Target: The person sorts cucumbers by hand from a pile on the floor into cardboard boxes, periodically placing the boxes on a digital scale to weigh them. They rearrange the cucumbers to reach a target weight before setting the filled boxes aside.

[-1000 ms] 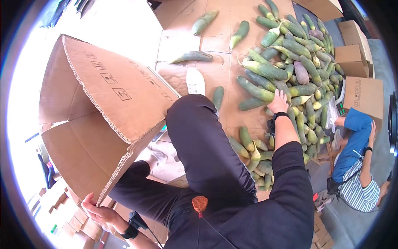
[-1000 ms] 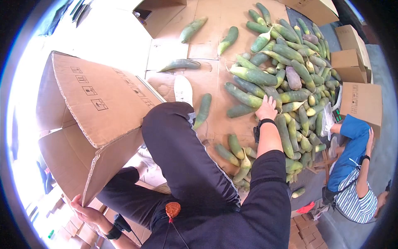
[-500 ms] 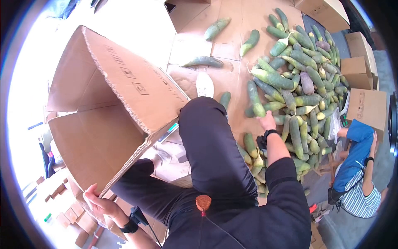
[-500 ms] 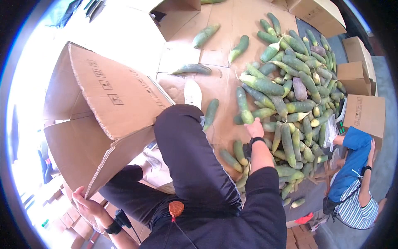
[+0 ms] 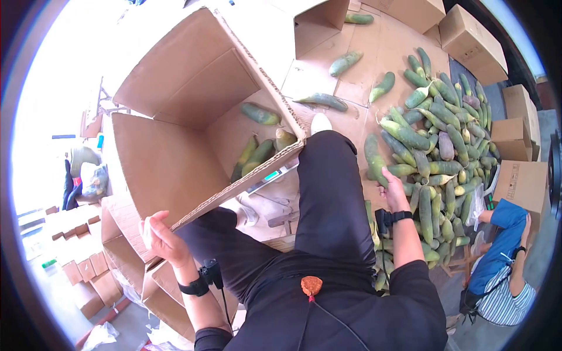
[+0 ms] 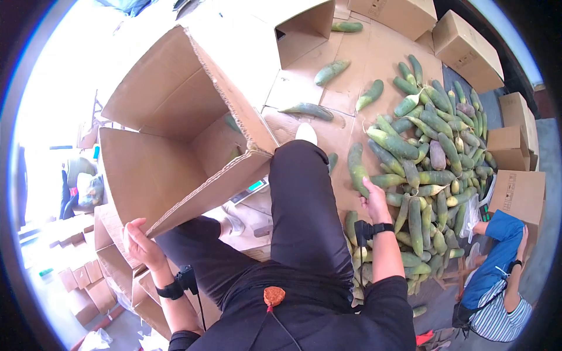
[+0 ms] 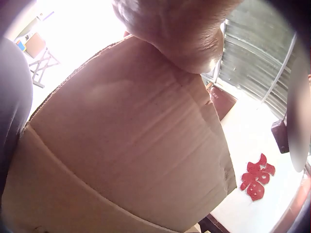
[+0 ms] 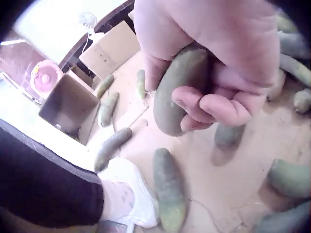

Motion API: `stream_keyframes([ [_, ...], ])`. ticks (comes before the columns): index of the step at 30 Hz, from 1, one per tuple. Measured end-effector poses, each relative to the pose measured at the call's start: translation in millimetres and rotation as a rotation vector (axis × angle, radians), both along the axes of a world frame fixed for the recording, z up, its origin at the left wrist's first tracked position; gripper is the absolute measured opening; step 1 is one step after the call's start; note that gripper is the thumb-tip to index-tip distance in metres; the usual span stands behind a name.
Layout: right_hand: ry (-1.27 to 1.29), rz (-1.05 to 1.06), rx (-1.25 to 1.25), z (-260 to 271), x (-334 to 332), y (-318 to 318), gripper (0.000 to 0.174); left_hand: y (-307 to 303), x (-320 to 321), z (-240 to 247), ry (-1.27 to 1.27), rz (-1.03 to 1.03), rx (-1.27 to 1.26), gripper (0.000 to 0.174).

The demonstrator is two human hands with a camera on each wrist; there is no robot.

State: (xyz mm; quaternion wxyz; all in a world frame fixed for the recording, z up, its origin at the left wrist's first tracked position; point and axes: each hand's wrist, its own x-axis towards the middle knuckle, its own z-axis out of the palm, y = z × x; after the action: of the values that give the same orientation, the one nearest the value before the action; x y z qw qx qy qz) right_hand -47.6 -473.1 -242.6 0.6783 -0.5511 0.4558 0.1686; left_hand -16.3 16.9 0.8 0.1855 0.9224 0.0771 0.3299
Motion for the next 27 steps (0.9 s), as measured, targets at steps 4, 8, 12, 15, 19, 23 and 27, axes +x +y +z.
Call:
stream_keyframes([
  [4, -0.147, 0.089, -0.132, 88.0, 19.6, 13.3, 0.036, 0.9, 1.2, 1.7, -0.012, -0.023, 0.034, 0.036],
  [8, -0.389, 0.103, -0.182, 175.5, 44.5, 33.6, 0.029, 2.7, 0.1, 3.3, -0.006, -0.067, 0.052, 0.038],
  [12, -0.603, 0.290, -0.220, 254.7, 65.5, 56.3, 0.043, 2.0, 0.0, 3.6, -0.015, -0.070, 0.072, 0.038],
  [15, -0.781, 0.362, -0.230, 295.1, 83.4, 86.2, 0.047, 1.0, -0.1, 2.7, -0.027, -0.062, 0.066, 0.038],
  [19, -1.038, 0.677, -0.437, 325.3, 113.9, 125.6, 0.048, -2.0, 1.6, 2.8, -0.062, -0.054, 0.047, 0.038],
  [23, -1.057, 1.087, -0.920, 341.0, 131.9, 174.8, 0.034, 1.1, 0.3, -1.6, -0.073, -0.068, 0.026, 0.038],
  [27, -1.029, 1.451, -1.073, 316.1, 142.7, 231.6, 0.020, 3.3, -1.3, -3.1, -0.045, -0.053, 0.010, 0.040],
])
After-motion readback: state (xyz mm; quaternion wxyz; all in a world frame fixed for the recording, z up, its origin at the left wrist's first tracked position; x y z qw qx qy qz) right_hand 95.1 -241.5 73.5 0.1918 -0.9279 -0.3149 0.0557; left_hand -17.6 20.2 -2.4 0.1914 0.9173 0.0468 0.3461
